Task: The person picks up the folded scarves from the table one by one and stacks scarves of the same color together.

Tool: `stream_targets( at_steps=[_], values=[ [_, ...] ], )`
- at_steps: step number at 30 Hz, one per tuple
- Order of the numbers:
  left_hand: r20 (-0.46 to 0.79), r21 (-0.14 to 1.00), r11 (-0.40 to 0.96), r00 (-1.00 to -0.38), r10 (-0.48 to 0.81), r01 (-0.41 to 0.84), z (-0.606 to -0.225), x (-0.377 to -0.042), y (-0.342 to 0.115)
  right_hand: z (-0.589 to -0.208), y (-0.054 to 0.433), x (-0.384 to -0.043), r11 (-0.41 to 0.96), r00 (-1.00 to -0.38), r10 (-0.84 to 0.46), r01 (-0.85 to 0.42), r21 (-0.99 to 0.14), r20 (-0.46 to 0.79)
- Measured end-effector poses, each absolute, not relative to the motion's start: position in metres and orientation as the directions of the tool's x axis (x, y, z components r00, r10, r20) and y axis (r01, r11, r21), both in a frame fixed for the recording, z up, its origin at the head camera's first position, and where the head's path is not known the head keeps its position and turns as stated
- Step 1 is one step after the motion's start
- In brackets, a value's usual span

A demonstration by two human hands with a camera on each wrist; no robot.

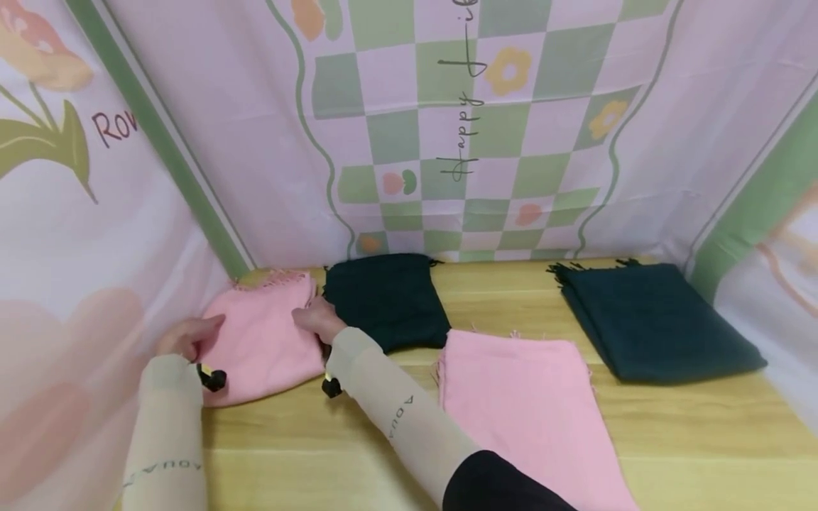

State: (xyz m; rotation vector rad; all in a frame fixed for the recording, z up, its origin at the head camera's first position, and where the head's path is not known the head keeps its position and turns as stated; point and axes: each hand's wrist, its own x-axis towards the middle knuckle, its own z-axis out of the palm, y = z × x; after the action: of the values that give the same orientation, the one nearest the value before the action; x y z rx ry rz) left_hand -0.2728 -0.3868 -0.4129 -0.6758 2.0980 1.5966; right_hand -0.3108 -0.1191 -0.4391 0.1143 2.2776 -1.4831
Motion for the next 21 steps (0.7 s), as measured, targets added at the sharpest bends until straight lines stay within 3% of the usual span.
stream_targets(
  at_steps=[6,9,14,18,21],
  values=[
    [-0.588,0.787,0.194,-0.807,-0.053,-0.585,-0.415,-0.275,-0.387,-0.439,-0.108,-0.308,0.282,-0.907,-0.203,0.308,-0.909,-0.370],
    [-0.630,0.766,0.159,-0.776,-0.001,-0.622,-0.414,-0.278,-0.387,-0.441,-0.103,-0.310,0.231,-0.901,-0.240,0.308,-0.923,-0.361],
    [-0.691,0.720,-0.011,-0.716,-0.097,-0.693,-0.405,-0.263,-0.374,-0.446,-0.095,-0.313,0.135,-0.866,-0.340,0.341,-0.930,-0.366],
    [-0.688,0.725,-0.217,-0.701,-0.187,-0.654,-0.394,-0.245,-0.357,-0.447,-0.093,-0.313,0.092,-0.854,-0.394,0.332,-0.939,-0.341],
    [-0.701,0.710,-0.234,-0.696,-0.154,-0.664,-0.385,-0.243,-0.352,-0.447,-0.095,-0.312,0.095,-0.868,-0.376,0.311,-0.946,-0.324]
  ],
)
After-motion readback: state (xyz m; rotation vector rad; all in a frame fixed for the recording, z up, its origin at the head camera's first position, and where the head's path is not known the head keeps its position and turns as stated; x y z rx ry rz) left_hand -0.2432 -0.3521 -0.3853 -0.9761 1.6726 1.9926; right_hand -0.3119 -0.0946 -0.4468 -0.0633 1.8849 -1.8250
